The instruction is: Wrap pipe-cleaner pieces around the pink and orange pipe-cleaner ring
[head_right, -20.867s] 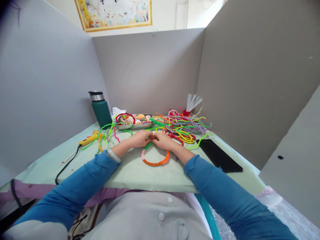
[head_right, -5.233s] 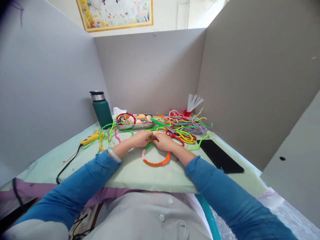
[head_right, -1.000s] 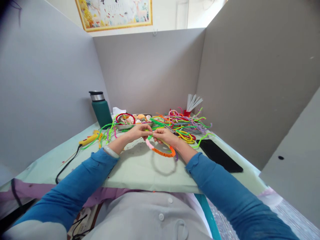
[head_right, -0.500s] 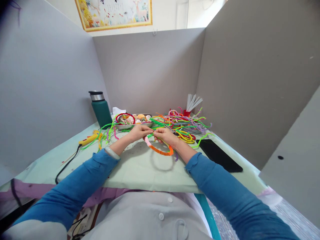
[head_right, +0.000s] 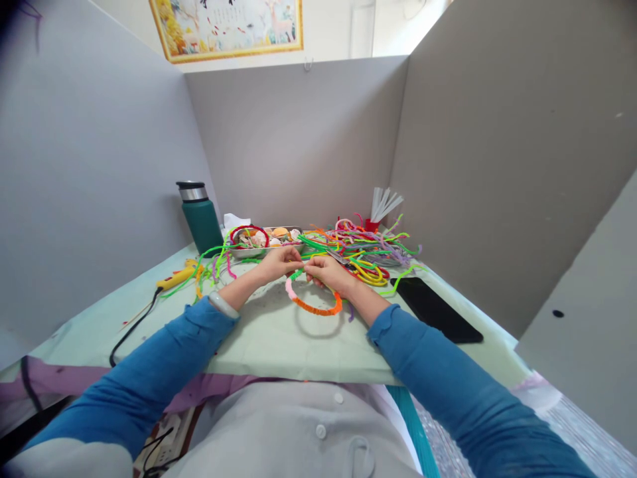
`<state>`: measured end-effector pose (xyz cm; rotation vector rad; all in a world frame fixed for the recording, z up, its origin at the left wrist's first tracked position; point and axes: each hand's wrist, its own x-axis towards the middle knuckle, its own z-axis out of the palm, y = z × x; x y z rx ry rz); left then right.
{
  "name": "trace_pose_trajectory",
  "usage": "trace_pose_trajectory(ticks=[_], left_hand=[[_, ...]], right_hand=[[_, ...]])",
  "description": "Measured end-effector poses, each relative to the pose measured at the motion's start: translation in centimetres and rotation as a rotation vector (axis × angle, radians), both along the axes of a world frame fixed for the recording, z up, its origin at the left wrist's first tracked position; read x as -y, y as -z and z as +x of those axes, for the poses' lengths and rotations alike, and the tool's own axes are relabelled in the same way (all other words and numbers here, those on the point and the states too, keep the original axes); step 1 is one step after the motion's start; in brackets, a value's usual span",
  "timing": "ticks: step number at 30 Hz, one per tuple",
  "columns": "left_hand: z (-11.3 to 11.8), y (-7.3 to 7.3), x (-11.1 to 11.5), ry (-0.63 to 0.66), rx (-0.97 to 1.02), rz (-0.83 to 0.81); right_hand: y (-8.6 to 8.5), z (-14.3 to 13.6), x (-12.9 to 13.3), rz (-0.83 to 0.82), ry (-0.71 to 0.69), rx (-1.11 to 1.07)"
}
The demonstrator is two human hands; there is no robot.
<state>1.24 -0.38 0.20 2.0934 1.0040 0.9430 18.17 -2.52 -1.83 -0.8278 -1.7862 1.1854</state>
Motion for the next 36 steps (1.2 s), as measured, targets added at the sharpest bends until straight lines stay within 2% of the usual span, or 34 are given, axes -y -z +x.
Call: trace_pose_trajectory(ticks=[6, 9, 17, 23, 36], left_hand=[[-0.23, -0.24, -0.04, -0.114, -0.067, 0.090], [-0.20, -0.42, 0.06, -0.132, -0.046, 0.103], [0.03, -0.75, 0.70, -0.096, 0.041, -0.024], [-0.06, -0.75, 0.58, -0.022, 0.043, -0.080], [0.13, -0.36, 0.30, -0.075, 0.067, -0.179]], right_hand=[[0.22, 0.06, -0.31, 0.006, 0.008, -0.029], [0.37, 0.05, -0.57, -0.006, 0.003, -0.059], [0.38, 0.04, -0.65, -0.025, -0.025, -0.094], [0.28, 0.08, -0.39, -0.022, -0.006, -0.102], [0.32, 0.05, -0.50, -0.016, 0.059, -0.069]])
